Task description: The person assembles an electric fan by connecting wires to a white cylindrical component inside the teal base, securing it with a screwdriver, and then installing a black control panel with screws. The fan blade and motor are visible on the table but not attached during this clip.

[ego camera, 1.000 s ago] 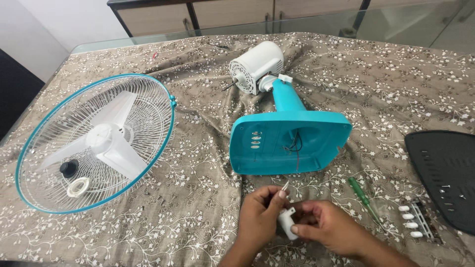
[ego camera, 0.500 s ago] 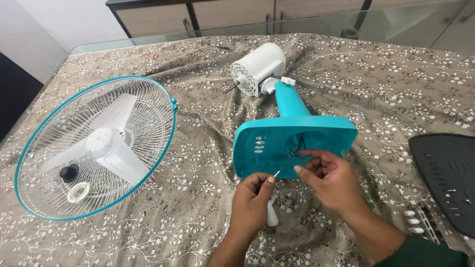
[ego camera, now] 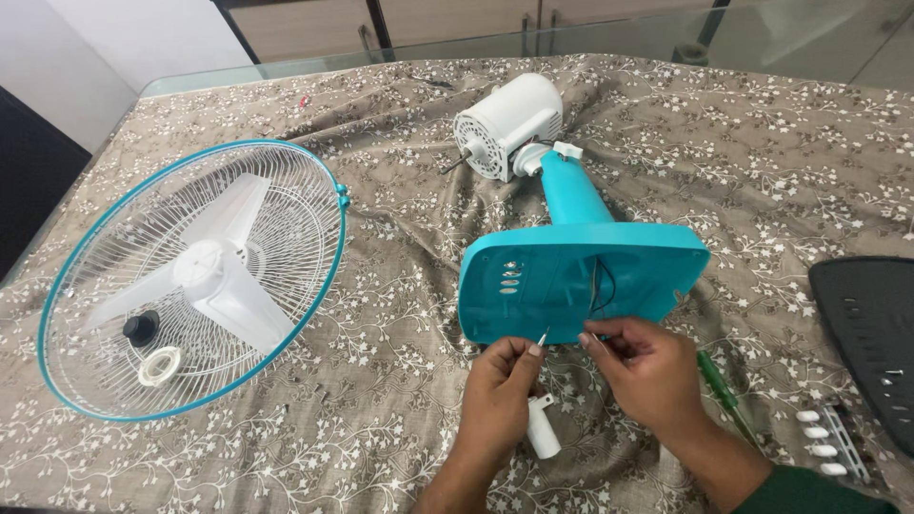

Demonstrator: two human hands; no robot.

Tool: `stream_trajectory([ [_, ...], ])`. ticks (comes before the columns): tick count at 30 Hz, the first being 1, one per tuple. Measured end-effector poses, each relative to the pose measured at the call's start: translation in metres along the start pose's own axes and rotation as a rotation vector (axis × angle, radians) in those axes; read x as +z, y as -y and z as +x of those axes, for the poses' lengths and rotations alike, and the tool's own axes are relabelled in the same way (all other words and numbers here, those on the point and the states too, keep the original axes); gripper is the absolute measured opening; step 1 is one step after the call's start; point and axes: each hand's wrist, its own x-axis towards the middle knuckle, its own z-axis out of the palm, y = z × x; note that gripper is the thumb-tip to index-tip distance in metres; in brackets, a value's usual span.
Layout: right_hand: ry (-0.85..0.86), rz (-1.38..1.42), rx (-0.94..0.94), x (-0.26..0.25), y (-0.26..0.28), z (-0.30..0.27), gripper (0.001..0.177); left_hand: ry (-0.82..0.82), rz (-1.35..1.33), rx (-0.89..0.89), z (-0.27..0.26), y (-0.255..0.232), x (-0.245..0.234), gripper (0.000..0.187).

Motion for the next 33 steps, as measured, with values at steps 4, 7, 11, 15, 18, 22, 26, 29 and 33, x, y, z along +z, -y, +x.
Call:
stream_trajectory([
  [4,-0.014,0.059,0.002,-0.001,-0.026,-0.009,0.015,0.012,0.036,-0.046,0.007,0.006,0.015,0.018],
  [7,-0.015,0.174,-0.05,0.002,-0.041,-0.01,0.012,0.041,0.057,-0.098,0.014,0.009,0.026,0.022],
  [11,0.042,0.149,-0.023,-0.002,-0.051,-0.008,0.011,0.072,0.062,-0.085,0.027,0.012,0.039,0.024],
  [15,0.051,0.09,-0.022,-0.004,-0.05,-0.007,0.011,0.081,0.031,-0.095,0.034,0.016,0.042,0.026],
  [18,0.056,0.07,-0.086,-0.005,-0.047,-0.005,0.012,0.086,0.091,-0.055,0.038,0.019,0.041,0.025],
  [22,0.057,0.0,-0.116,-0.006,-0.045,-0.002,0.012,0.068,0.162,-0.006,0.04,0.02,0.042,0.022],
  [26,0.051,0.027,-0.083,-0.002,-0.052,-0.003,0.012,0.038,0.228,-0.021,0.041,0.014,0.044,0.021],
  [29,0.071,0.205,0.039,0.003,-0.061,-0.003,0.013,0.027,0.275,-0.022,0.037,0.007,0.047,0.023],
  [33,0.108,0.259,0.174,0.0,-0.07,0.003,0.018,0.0,0.485,0.094,0.025,-0.002,0.048,0.022],
])
